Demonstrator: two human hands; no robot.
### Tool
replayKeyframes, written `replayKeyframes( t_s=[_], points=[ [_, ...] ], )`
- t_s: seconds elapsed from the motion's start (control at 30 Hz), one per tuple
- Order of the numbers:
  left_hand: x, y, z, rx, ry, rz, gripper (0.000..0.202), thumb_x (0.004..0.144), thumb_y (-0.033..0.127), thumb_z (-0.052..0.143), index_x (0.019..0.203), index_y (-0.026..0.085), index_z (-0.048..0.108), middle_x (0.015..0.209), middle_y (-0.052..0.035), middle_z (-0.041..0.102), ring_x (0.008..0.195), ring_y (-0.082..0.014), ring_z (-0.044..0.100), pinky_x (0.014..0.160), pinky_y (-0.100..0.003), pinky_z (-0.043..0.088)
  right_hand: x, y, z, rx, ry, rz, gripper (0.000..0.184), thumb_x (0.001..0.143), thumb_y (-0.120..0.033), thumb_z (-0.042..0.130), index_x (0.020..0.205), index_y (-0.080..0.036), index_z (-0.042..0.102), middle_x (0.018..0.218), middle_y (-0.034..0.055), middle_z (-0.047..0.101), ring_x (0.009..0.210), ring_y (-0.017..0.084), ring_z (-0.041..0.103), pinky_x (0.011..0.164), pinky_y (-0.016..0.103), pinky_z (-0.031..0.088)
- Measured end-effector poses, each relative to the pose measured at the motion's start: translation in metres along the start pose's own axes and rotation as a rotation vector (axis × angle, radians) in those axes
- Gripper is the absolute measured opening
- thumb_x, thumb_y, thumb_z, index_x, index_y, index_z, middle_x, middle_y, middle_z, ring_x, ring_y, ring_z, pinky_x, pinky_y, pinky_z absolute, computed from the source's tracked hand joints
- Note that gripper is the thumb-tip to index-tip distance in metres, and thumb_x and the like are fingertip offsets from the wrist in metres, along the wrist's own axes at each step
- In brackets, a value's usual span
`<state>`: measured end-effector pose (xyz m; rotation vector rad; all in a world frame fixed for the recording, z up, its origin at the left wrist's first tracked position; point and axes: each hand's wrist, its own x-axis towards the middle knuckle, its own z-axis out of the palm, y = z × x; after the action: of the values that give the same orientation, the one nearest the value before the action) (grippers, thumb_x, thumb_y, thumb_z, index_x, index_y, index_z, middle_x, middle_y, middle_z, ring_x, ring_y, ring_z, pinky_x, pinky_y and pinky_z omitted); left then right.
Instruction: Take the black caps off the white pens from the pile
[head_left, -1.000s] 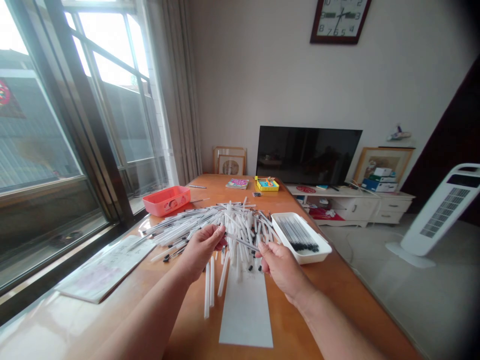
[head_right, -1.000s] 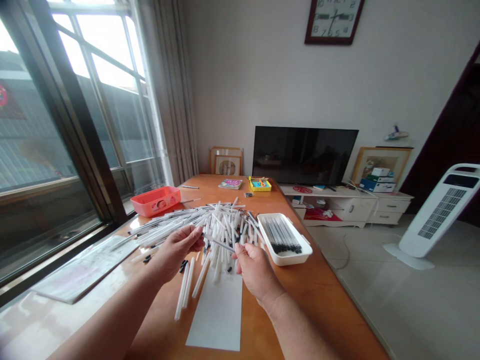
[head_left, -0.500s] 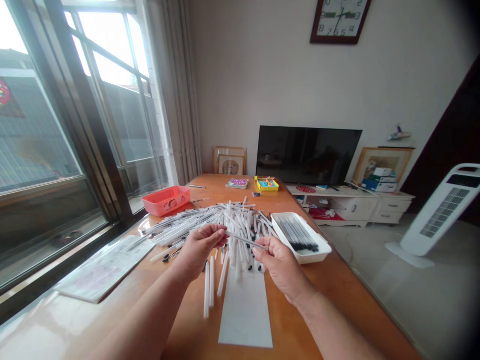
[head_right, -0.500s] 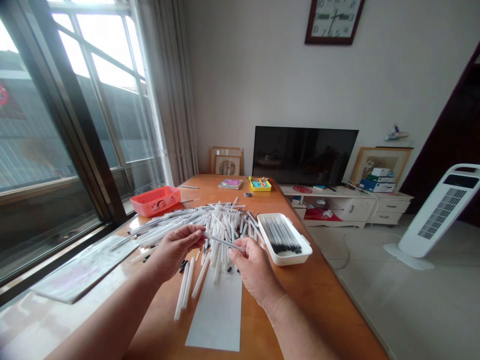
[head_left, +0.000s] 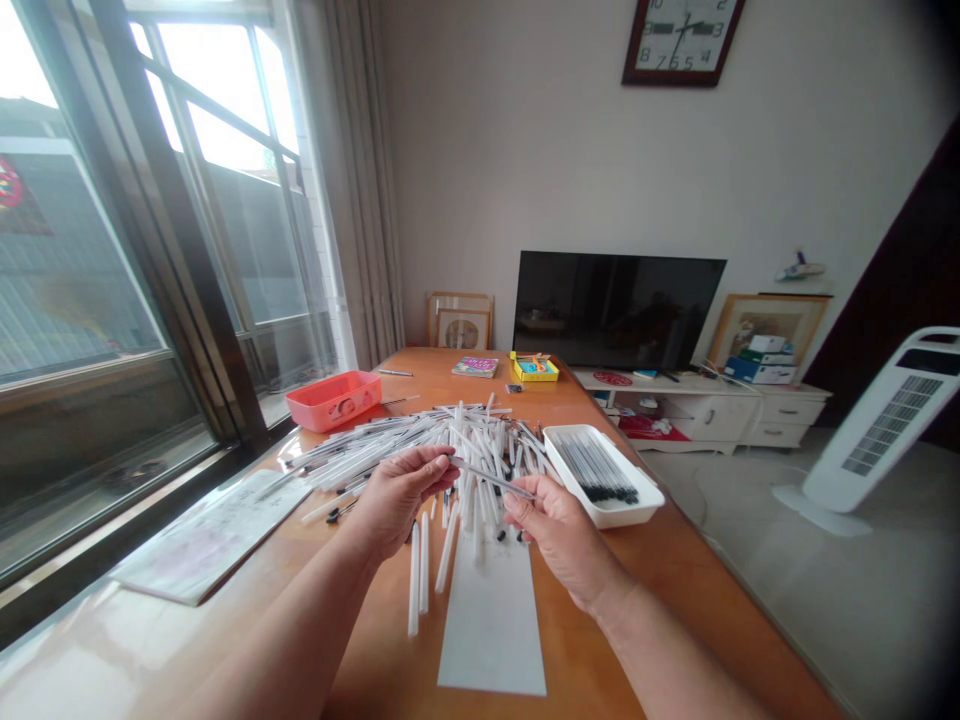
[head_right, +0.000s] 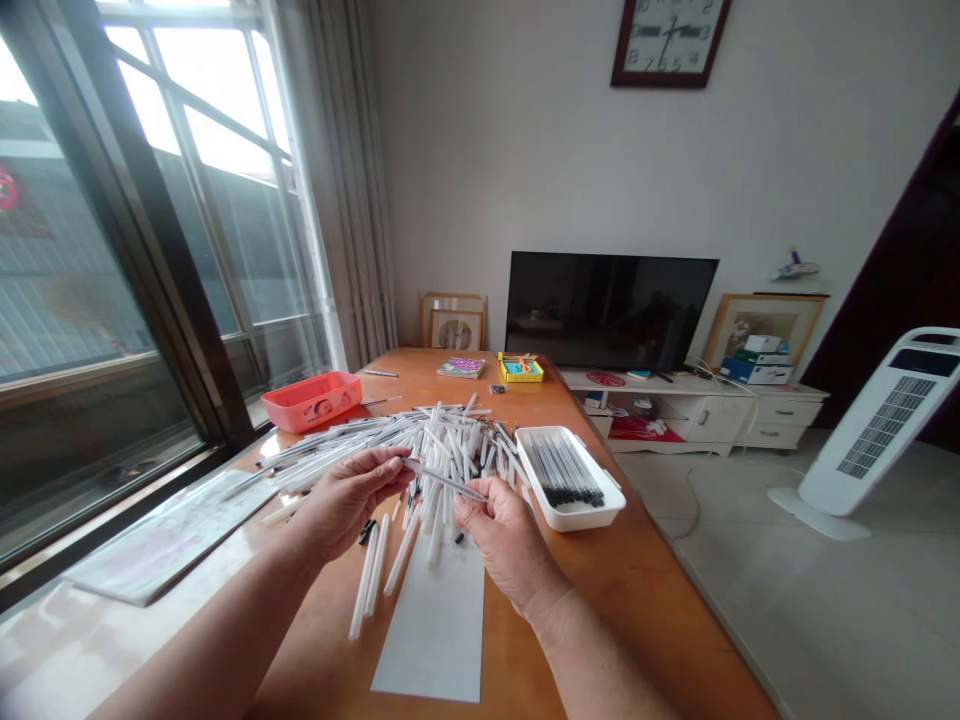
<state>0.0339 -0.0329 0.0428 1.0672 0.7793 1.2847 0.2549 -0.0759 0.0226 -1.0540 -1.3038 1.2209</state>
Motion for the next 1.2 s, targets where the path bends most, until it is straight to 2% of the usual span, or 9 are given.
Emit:
replayKeyframes(
  t_s=[0.13, 0.3, 0.4, 0.5, 0.6, 0.77, 0.93, 1.2],
  points=[
    [-0.001, 0.001, 0.001, -0.006, -0.016, -0.012, 0.027, 0.076, 0.024, 0.079, 0.101, 0.014, 0.074, 0.101, -0.0097, 0.075, 0.09, -0.0167, 0.068, 0.091, -0.029, 0.051, 0.001, -0.001, -0.002, -0.011, 0.017, -0.009, 0.036, 0.085, -0.053, 0.065, 0.084, -0.017, 0.065, 0.067, 0.0016, 0.064, 0.065, 0.013, 0.054, 0.067, 0.027, 0.041],
    [-0.005, 0.005, 0.002, -0.012, -0.071, -0.01, 0.025, 0.079, 0.025, 0.077, 0.102, 0.015, 0.074, 0.109, -0.0104, 0.073, 0.096, -0.0176, 0.067, 0.095, -0.03, 0.049, -0.003, -0.005, -0.003, 0.037, -0.061, 0.104, 0.05, 0.088, -0.062, 0.053, 0.074, -0.015, 0.064, 0.053, 0.0025, 0.059, 0.054, 0.013, 0.051, 0.061, 0.028, 0.04],
    [-0.004, 0.005, 0.002, -0.014, -0.061, -0.01, 0.025, 0.079, 0.026, 0.077, 0.101, 0.016, 0.074, 0.106, -0.0099, 0.074, 0.093, -0.0168, 0.068, 0.093, -0.029, 0.05, -0.002, -0.003, -0.002, 0.014, -0.054, 0.095, 0.051, 0.089, -0.063, 0.052, 0.079, -0.015, 0.065, 0.059, 0.0047, 0.063, 0.058, 0.014, 0.054, 0.062, 0.029, 0.041],
    [-0.003, 0.003, 0.002, -0.012, -0.029, -0.016, 0.026, 0.076, 0.026, 0.079, 0.1, 0.015, 0.074, 0.101, -0.0101, 0.075, 0.09, -0.0173, 0.069, 0.091, -0.03, 0.051, 0.001, 0.002, -0.001, -0.02, 0.022, -0.023, 0.04, 0.084, -0.056, 0.065, 0.093, -0.017, 0.065, 0.074, 0.0032, 0.066, 0.067, 0.015, 0.055, 0.065, 0.028, 0.041],
    [-0.003, 0.003, 0.003, -0.007, -0.022, -0.02, 0.028, 0.075, 0.026, 0.08, 0.1, 0.015, 0.075, 0.102, -0.0108, 0.075, 0.091, -0.0177, 0.069, 0.091, -0.03, 0.051, 0.002, 0.003, -0.002, -0.028, 0.049, -0.076, 0.034, 0.082, -0.05, 0.069, 0.094, -0.018, 0.064, 0.074, 0.0007, 0.064, 0.068, 0.014, 0.053, 0.065, 0.027, 0.041],
    [-0.007, 0.008, 0.005, -0.008, -0.045, -0.011, 0.026, 0.075, 0.026, 0.08, 0.099, 0.016, 0.076, 0.109, -0.011, 0.074, 0.094, -0.0179, 0.068, 0.093, -0.029, 0.05, -0.003, -0.006, -0.001, -0.012, -0.044, 0.016, 0.039, 0.086, -0.055, 0.061, 0.074, -0.018, 0.06, 0.06, -0.0008, 0.058, 0.057, 0.012, 0.046, 0.06, 0.027, 0.036],
    [-0.008, 0.011, 0.004, 0.01, -0.085, 0.007, 0.023, 0.078, 0.026, 0.077, 0.1, 0.016, 0.076, 0.111, -0.0117, 0.073, 0.098, -0.0193, 0.067, 0.095, -0.031, 0.05, -0.007, -0.008, -0.001, 0.009, -0.127, 0.095, 0.045, 0.088, -0.061, 0.054, 0.078, -0.017, 0.063, 0.053, -0.0017, 0.055, 0.051, 0.011, 0.043, 0.058, 0.027, 0.034],
    [-0.009, 0.011, 0.004, 0.06, -0.09, 0.002, 0.021, 0.08, 0.029, 0.076, 0.096, 0.016, 0.076, 0.108, -0.0114, 0.074, 0.089, -0.0174, 0.068, 0.092, -0.031, 0.051, -0.006, -0.007, -0.001, 0.034, -0.147, 0.128, 0.051, 0.09, -0.063, 0.05, 0.073, -0.017, 0.061, 0.046, -0.0013, 0.054, 0.046, 0.01, 0.04, 0.054, 0.026, 0.032]
  ],
)
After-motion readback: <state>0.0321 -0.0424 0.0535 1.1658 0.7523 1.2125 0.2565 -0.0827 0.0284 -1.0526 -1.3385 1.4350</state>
